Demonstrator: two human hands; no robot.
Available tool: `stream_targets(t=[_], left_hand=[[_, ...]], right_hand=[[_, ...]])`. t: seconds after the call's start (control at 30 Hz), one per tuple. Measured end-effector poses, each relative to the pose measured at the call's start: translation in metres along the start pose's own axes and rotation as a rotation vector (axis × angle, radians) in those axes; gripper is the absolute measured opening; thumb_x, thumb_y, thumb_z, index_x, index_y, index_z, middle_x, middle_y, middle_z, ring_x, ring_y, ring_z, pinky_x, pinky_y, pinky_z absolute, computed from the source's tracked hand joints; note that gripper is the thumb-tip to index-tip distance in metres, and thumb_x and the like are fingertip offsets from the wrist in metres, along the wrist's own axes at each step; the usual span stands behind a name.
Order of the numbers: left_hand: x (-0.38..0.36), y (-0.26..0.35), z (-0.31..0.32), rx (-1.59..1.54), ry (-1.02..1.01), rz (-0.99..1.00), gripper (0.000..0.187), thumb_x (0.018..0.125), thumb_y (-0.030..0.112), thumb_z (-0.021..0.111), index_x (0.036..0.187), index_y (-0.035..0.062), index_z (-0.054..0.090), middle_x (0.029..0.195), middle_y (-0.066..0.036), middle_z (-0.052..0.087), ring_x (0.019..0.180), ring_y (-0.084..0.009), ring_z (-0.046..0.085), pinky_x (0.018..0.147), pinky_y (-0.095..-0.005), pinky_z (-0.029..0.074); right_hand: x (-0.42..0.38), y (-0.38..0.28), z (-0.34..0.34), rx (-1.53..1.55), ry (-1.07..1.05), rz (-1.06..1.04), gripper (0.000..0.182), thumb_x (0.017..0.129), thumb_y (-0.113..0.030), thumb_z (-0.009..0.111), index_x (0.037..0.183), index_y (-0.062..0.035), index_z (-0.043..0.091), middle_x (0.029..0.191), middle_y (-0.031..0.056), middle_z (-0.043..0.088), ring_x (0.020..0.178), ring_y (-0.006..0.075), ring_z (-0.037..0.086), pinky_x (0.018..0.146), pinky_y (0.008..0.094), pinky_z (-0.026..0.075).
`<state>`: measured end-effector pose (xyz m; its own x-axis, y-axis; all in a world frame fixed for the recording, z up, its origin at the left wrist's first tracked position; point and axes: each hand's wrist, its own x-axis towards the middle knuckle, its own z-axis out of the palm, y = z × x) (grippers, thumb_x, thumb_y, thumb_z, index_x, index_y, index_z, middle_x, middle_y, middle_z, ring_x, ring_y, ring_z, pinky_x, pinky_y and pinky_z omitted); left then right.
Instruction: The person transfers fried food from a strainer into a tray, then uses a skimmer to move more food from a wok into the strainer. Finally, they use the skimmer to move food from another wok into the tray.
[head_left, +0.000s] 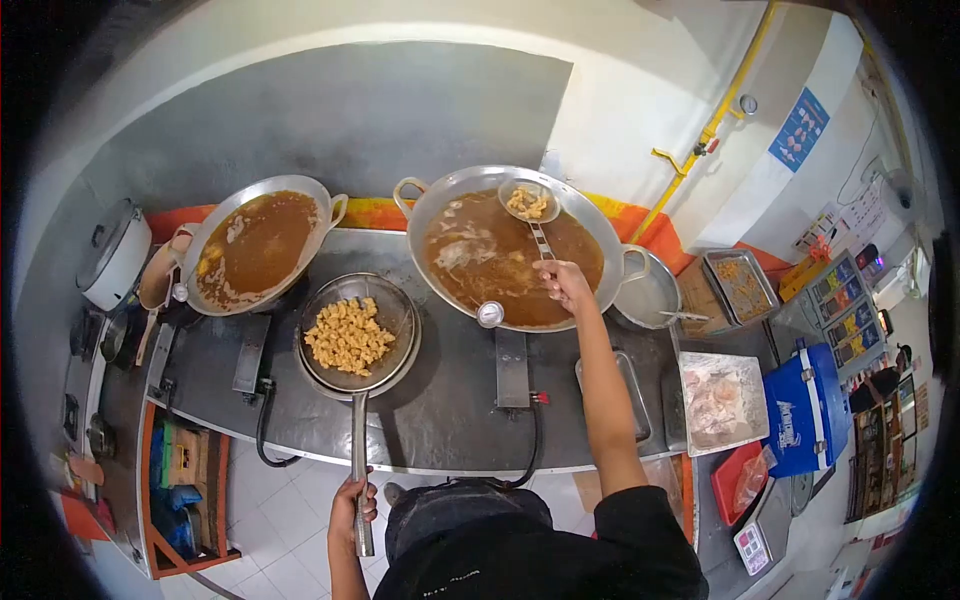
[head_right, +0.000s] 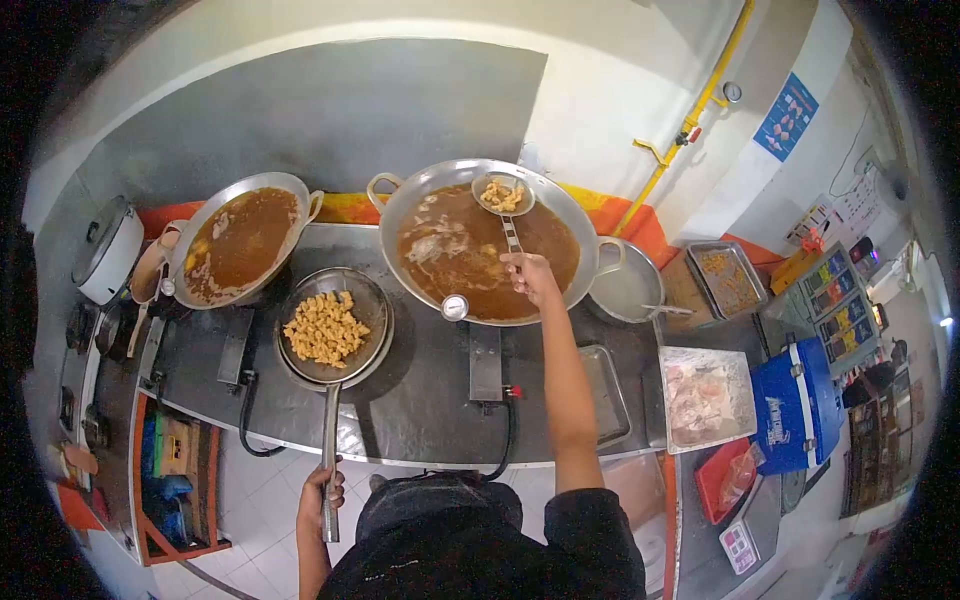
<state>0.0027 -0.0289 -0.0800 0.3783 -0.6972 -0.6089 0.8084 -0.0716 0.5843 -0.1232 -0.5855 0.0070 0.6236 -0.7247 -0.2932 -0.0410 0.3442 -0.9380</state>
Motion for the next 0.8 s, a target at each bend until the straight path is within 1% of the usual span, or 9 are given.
stream_targets(t=[0.27,0.4,0.43,0.47,0.5,0.53,0.57,0.67,0.8], left_hand=[[-0.018,0.040,0.012,0.051,0.046,-0.082,0.019,0.093,0.015,0.047,0.111,0.0094,0.047,0.066,-0.001,0.043,0.044,-0.0077,0.036,0.036,-0.0220,0.029],[-0.030,0.058,0.010,0.092,0.033,-0.117,0.013,0.093,0.015,0.048,0.104,0.0096,0.046,0.066,-0.001,0.043,0.043,-0.0080,0.035,0.037,-0.0225,0.029],[-0.031,0.059,0.013,0.119,0.052,-0.104,0.011,0.093,0.015,0.048,0.102,0.0099,0.045,0.066,-0.001,0.043,0.043,-0.0081,0.035,0.037,-0.0228,0.029],[-0.029,0.061,0.016,0.152,0.065,-0.094,0.009,0.093,0.015,0.049,0.100,0.0102,0.045,0.066,-0.001,0.043,0.043,-0.0082,0.035,0.036,-0.0231,0.029],[-0.027,0.059,0.014,0.181,0.066,-0.100,0.009,0.093,0.016,0.050,0.096,0.0112,0.044,0.066,-0.002,0.044,0.043,-0.0084,0.036,0.036,-0.0235,0.031],[-0.027,0.056,0.013,0.204,0.045,-0.117,0.009,0.093,0.016,0.050,0.096,0.0112,0.044,0.066,-0.002,0.044,0.043,-0.0084,0.036,0.036,-0.0235,0.031],[-0.027,0.054,0.012,0.224,0.072,-0.099,0.010,0.093,0.017,0.051,0.097,0.0113,0.044,0.066,-0.001,0.044,0.044,-0.0085,0.037,0.036,-0.0237,0.032],[-0.025,0.050,0.001,0.236,0.068,-0.074,0.011,0.093,0.018,0.051,0.099,0.0110,0.046,0.066,-0.001,0.045,0.045,-0.0090,0.040,0.035,-0.0244,0.034],[-0.024,0.048,-0.008,0.269,0.036,-0.070,0.011,0.094,0.018,0.050,0.099,0.0111,0.044,0.066,-0.002,0.045,0.044,-0.0097,0.040,0.035,-0.0249,0.034]], right_hand=[[-0.125,-0.033,0.077,-0.385,-0.087,0.059,0.021,0.088,-0.014,0.052,0.101,0.0012,0.059,0.061,-0.0027,0.047,0.039,0.0030,0.037,0.030,0.0200,0.025],[-0.170,0.009,0.133,-0.405,-0.262,0.131,0.025,0.087,-0.016,0.051,0.106,-0.0027,0.060,0.065,-0.0020,0.051,0.042,0.0037,0.037,0.033,0.0208,0.028],[-0.170,0.037,0.146,-0.514,-0.250,0.048,0.025,0.087,-0.018,0.054,0.105,-0.0025,0.062,0.067,-0.0015,0.052,0.045,0.0051,0.041,0.037,0.0230,0.033],[-0.162,0.073,0.156,-0.731,-0.224,-0.051,0.027,0.085,-0.015,0.055,0.107,-0.0010,0.061,0.071,0.0059,0.061,0.049,0.0174,0.054,0.044,0.0315,0.043],[-0.133,0.147,0.149,-0.963,-0.137,-0.885,0.028,0.081,-0.009,0.053,0.106,0.0002,0.061,0.081,0.0183,0.066,0.062,0.0350,0.063,0.057,0.0421,0.050],[-0.138,0.173,0.160,-1.003,-0.073,-0.707,0.028,0.076,-0.004,0.052,0.102,0.0007,0.063,0.089,0.0272,0.062,0.078,0.0432,0.062,0.069,0.0478,0.050],[-0.155,0.154,0.182,-1.199,-0.102,-0.268,0.028,0.074,-0.002,0.051,0.100,0.0022,0.063,0.089,0.0281,0.062,0.083,0.0426,0.062,0.072,0.0486,0.050],[-0.161,0.180,0.186,-1.345,0.009,-0.239,0.043,0.074,-0.006,0.054,0.117,-0.0016,0.055,0.074,0.0257,0.061,0.077,0.0420,0.063,0.069,0.0500,0.050],[-0.171,0.157,0.175,-1.348,0.108,-0.267,0.048,0.074,-0.005,0.054,0.122,-0.0065,0.053,0.074,0.0249,0.061,0.076,0.0400,0.063,0.068,0.0498,0.050]])
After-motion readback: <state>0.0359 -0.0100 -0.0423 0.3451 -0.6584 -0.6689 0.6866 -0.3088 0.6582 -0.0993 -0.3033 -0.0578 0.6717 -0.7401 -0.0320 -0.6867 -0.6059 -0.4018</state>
